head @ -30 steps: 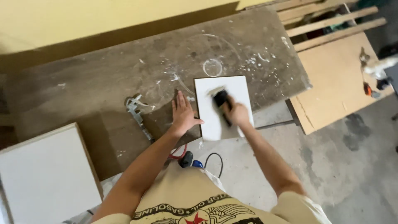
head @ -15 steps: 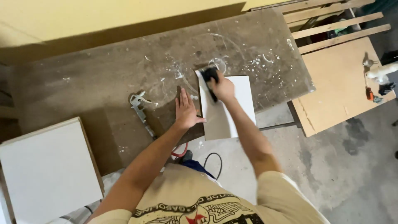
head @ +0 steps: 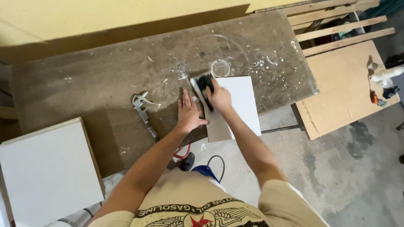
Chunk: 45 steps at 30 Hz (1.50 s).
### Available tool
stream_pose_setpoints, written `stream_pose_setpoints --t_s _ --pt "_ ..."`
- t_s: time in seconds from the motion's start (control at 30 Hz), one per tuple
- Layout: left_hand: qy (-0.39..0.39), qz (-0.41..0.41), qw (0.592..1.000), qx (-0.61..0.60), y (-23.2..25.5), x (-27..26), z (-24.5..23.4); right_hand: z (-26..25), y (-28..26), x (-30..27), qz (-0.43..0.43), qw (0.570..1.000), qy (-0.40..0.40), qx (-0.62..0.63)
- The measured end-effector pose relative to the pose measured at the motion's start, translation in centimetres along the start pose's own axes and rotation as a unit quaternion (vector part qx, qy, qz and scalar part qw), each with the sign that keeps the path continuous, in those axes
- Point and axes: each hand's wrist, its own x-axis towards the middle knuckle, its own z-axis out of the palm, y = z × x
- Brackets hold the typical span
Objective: The person uses a handheld electric sander to smooth the surface of a white square board on a workbench. They repeatedly sand the board, wipe it with their hand, and then place it on a stack of similar boards before picking up another one to continue the process.
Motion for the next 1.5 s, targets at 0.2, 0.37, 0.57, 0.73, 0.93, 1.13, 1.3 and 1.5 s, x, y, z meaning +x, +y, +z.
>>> stream_pose_setpoints --t_s 0.2,0.37,0.57,0.73,0.93,1.13,1.3,1.5 --pt "0.024 0.012 1.0 -0.002 0.0 -0.3 0.3 -1.3 0.9 -5.4 -0.011 0.999 -0.031 -0.011" --pt "0.011 0.054 0.997 0.057 0.8 -0.5 -1.0 -0.3 3.8 3.4 0.021 0.999 -0.008 -0.024" --pt "-0.012 0.124 0.983 0.138 0.0 0.7 0.1 -5.7 14.1 2.9 0.163 0.984 -0.017 -0.067" --pt "-0.019 0.143 0.977 0.155 0.3 1.4 -0.6 -6.3 15.0 -8.6 0.138 0.988 0.018 -0.063" --pt "0.109 0.24 0.953 0.15 -2.8 5.8 1.1 -6.4 10.9 -18.4 0.221 0.97 0.058 -0.089" --pt "0.227 0.475 0.804 0.277 -7.8 14.7 7.0 -2.9 -1.3 -17.9 0.112 0.992 0.061 0.019" --pt "0.266 0.517 0.752 0.31 -7.8 16.0 6.9 -6.5 6.9 -19.4 0.21 0.97 -0.023 -0.122" --pt "0.176 0.452 0.845 0.225 -6.0 14.9 3.6 -2.5 -2.0 -13.8 0.146 0.989 -0.028 0.011"
